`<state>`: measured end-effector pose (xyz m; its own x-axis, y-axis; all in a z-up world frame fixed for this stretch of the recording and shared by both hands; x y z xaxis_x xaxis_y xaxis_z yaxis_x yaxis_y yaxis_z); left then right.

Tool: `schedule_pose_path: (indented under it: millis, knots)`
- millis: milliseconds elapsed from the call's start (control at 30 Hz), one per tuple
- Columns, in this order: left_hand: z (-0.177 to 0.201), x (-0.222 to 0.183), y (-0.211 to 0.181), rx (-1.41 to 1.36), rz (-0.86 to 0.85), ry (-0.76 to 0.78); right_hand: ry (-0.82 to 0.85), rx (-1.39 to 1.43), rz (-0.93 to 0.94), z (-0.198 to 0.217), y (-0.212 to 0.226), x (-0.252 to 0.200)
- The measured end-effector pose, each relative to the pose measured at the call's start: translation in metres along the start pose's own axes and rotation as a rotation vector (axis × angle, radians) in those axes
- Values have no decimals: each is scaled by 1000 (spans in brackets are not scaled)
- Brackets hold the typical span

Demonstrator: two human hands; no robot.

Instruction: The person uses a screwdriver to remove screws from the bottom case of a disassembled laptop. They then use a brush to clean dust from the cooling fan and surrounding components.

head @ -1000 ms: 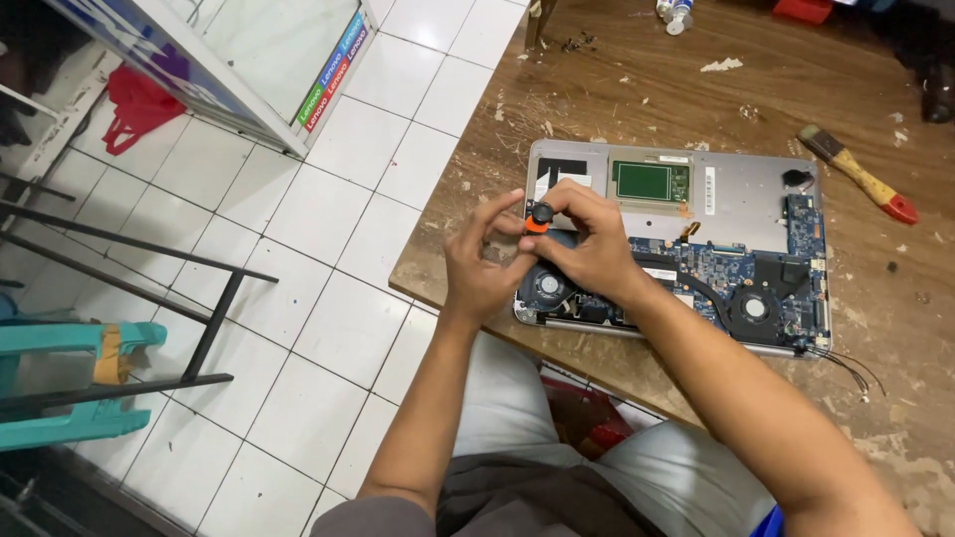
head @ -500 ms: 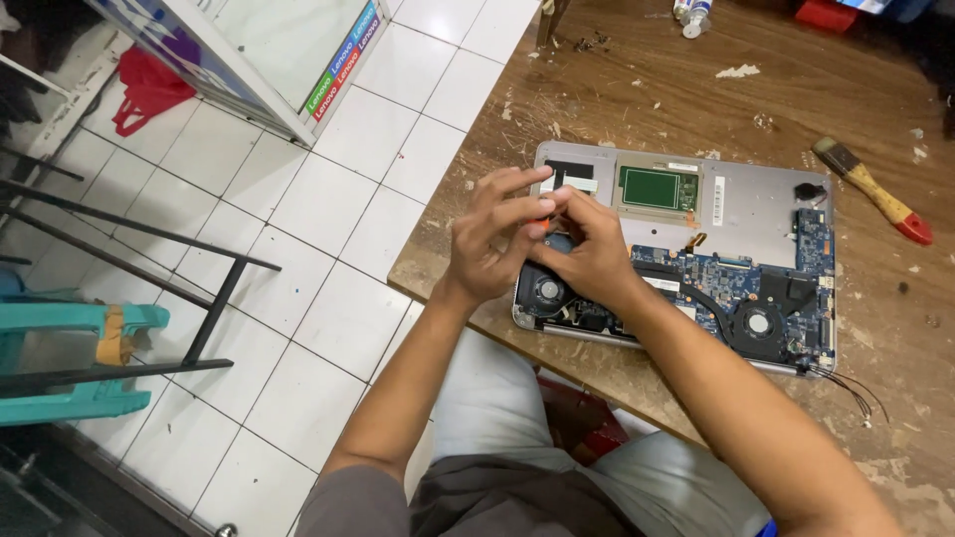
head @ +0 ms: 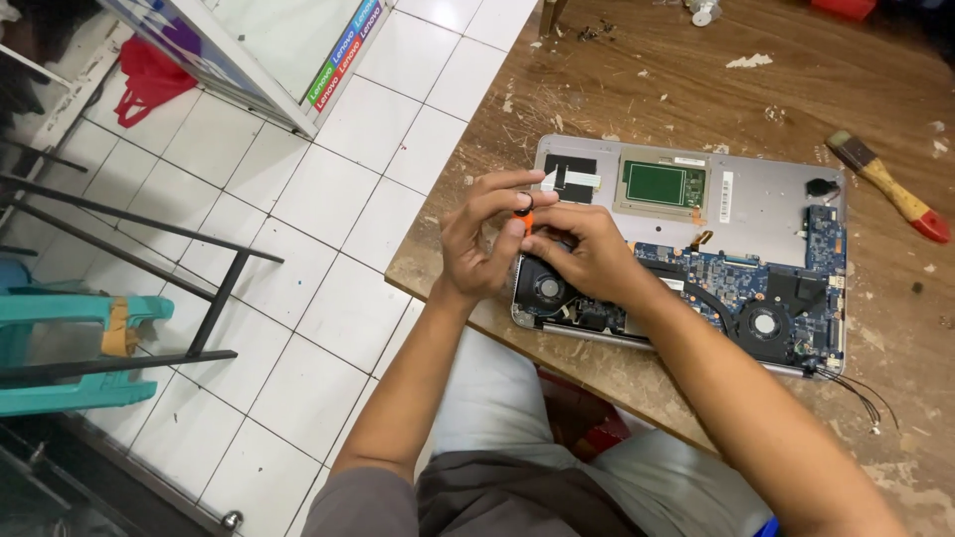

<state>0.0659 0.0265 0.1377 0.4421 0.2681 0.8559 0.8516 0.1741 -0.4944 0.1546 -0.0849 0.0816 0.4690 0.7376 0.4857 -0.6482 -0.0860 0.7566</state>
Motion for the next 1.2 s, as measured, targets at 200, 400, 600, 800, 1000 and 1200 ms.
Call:
schedule_pose_path:
  millis: [200, 400, 600, 800, 1000, 1200]
  knots:
    - [-9, -3, 4, -9, 8, 20, -170, 51, -12, 11, 5, 4]
    - [-8, -2, 9, -45, 2, 38, -136, -72, 39, 9, 14, 3]
    - [-12, -5, 6, -94, 15, 19, 11, -81, 38, 6, 4, -8]
    - [-4, -4, 4, -73, 2, -15, -48, -69, 43, 6, 32, 3]
    - [-4, -14, 10, 25, -35, -139, -91, -138, 42, 3, 21, 7]
    - [-11, -2, 3, 5, 33, -22, 17, -57, -16, 4, 17, 0]
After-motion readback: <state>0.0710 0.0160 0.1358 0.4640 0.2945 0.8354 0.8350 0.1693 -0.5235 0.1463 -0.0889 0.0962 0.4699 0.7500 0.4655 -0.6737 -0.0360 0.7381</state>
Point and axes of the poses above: each hand's wrist, its own x-axis towards the middle knuckle, its own z-axis out of the back of the hand, y = z × x, the point moved 9 cm from there along x, towards the middle knuckle, and after that the axes turned 10 degrees about -x, right-handed, at the moved point
